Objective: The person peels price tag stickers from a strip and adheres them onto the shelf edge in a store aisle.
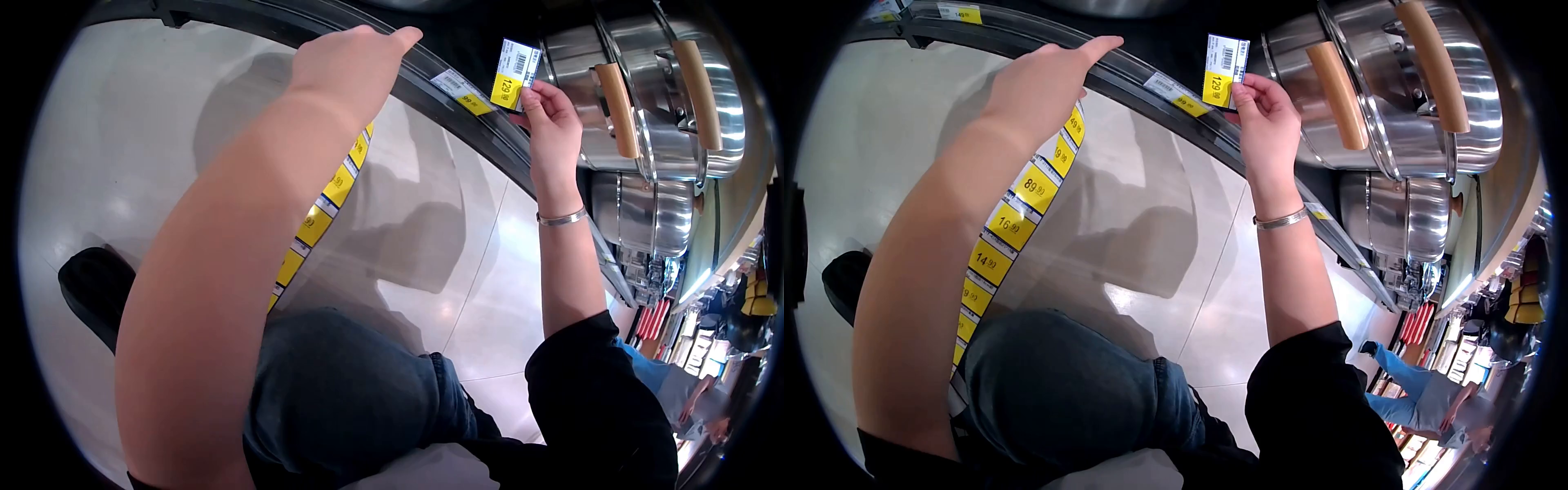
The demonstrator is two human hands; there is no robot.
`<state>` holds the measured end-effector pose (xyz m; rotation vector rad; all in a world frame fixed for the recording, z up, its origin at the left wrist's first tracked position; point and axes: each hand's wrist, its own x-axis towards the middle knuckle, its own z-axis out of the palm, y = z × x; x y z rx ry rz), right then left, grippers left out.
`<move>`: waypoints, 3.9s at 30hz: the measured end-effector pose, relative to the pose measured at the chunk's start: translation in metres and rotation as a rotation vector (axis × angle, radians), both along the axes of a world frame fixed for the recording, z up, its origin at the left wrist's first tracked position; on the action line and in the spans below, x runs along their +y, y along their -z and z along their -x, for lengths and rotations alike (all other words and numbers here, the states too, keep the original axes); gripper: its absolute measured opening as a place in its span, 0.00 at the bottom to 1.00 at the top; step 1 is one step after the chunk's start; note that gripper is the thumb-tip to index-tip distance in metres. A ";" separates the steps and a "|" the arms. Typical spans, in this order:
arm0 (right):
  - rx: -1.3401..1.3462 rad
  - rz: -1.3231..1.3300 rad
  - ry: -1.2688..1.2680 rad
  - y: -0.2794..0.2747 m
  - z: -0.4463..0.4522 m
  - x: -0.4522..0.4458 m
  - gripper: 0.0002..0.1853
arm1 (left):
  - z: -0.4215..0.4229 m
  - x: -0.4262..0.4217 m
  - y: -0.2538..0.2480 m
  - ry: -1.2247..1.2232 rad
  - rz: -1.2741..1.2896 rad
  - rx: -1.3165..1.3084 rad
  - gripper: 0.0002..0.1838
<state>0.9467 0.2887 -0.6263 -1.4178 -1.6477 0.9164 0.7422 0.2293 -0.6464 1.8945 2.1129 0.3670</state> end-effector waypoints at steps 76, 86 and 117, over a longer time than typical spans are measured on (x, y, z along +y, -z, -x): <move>-0.143 -0.430 -0.016 0.031 0.025 0.001 0.09 | -0.043 0.025 -0.004 0.010 0.068 -0.487 0.14; -0.211 -0.142 -0.338 0.020 0.001 0.018 0.07 | -0.044 0.024 0.015 0.032 -0.232 -0.654 0.09; -0.425 -0.335 -0.421 0.005 -0.006 0.017 0.06 | -0.037 0.028 -0.006 -0.081 -0.193 -0.647 0.08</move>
